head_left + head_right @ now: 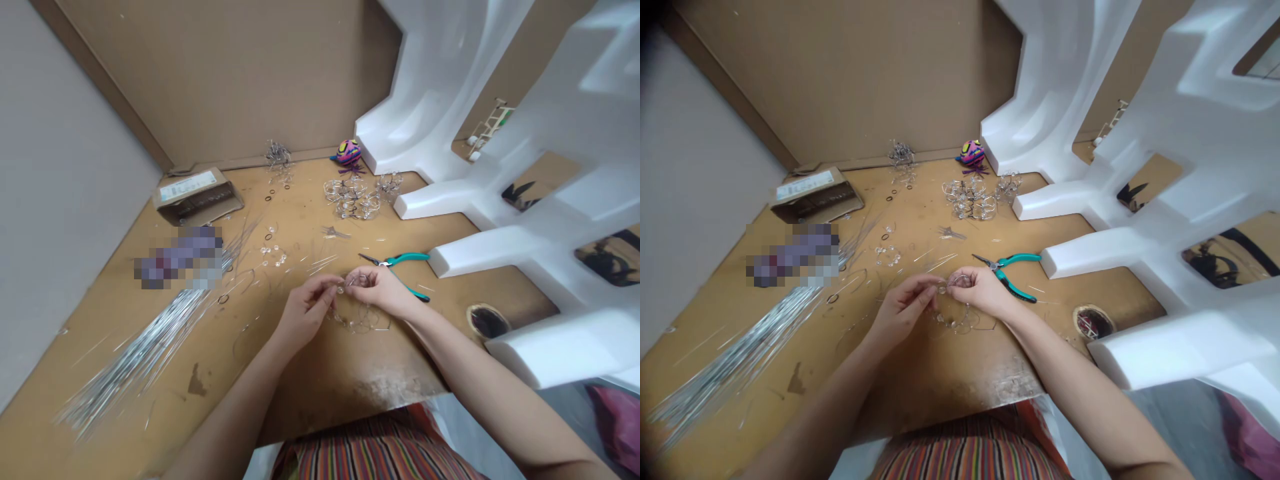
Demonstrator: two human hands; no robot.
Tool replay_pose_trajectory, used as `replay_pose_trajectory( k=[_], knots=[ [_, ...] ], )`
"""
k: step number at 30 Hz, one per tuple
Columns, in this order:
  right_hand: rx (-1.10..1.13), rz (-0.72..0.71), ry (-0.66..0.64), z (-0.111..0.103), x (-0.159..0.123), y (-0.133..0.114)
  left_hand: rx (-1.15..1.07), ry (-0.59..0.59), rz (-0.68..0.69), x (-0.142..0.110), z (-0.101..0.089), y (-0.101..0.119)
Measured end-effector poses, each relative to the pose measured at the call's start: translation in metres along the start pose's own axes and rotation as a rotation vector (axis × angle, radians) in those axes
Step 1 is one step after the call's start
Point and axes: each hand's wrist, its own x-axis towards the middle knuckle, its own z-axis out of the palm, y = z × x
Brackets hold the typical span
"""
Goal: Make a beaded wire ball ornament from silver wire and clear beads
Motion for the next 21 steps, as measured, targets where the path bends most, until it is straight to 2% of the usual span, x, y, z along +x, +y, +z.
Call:
replay_pose_trajectory(
  k=[5, 11, 21],
  knots=[
    [-0.025, -0.026, 0.029, 0.003, -0.001, 0.005, 0.018, 0.036, 0.051, -0.001, 0.005, 0.001],
    [-0.193, -0.119, 0.141, -0.001, -0.002, 0.008, 0.128, 0.120, 0.072, -0.003, 0.003, 0.001],
    [-0.274, -0.171, 0.124, -0.002, -0.001, 0.014, 0.070, 0.061, 0.120, -0.003, 0.007, -0.005]
  ],
)
